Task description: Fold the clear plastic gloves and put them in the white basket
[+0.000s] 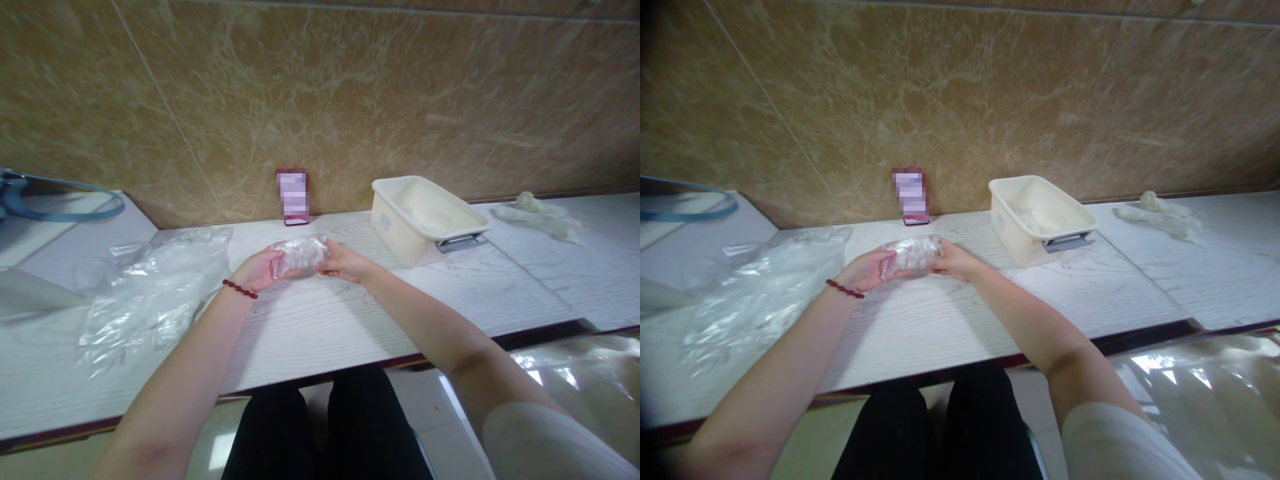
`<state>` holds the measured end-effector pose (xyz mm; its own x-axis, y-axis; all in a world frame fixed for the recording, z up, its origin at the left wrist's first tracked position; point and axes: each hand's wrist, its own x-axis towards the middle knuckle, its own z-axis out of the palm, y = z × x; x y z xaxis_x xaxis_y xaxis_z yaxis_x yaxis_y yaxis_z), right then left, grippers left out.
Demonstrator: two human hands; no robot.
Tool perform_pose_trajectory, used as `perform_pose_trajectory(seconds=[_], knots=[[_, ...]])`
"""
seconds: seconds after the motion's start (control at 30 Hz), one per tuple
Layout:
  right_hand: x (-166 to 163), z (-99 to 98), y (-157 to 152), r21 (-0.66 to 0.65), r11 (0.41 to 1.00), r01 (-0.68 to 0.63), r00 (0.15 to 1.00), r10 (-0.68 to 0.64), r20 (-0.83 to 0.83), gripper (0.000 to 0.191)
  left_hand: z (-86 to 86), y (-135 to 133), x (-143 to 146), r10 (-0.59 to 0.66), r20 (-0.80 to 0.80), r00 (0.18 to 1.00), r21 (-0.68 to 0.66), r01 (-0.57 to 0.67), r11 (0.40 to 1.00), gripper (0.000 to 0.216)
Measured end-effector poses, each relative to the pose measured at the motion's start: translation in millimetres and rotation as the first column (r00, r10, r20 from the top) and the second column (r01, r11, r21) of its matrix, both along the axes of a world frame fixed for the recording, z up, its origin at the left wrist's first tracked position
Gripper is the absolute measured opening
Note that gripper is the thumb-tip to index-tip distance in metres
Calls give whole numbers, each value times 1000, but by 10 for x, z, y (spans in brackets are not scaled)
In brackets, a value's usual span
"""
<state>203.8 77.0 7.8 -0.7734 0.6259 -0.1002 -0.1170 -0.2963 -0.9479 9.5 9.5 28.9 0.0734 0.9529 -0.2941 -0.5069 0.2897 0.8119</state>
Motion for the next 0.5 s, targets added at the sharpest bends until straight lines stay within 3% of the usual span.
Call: perform_pose_trajectory(seconds=[0.17, 0.5], knots=[[-34, -52, 57, 48, 994, 94, 996, -94, -6, 65, -34, -10, -35, -53, -43, 998, 24, 54, 998, 33], [-63, -58, 72, 137, 978, 158, 979, -173, 107, 42, -102, 2, -63, -150, -185, 971, 102, 171, 980, 40]])
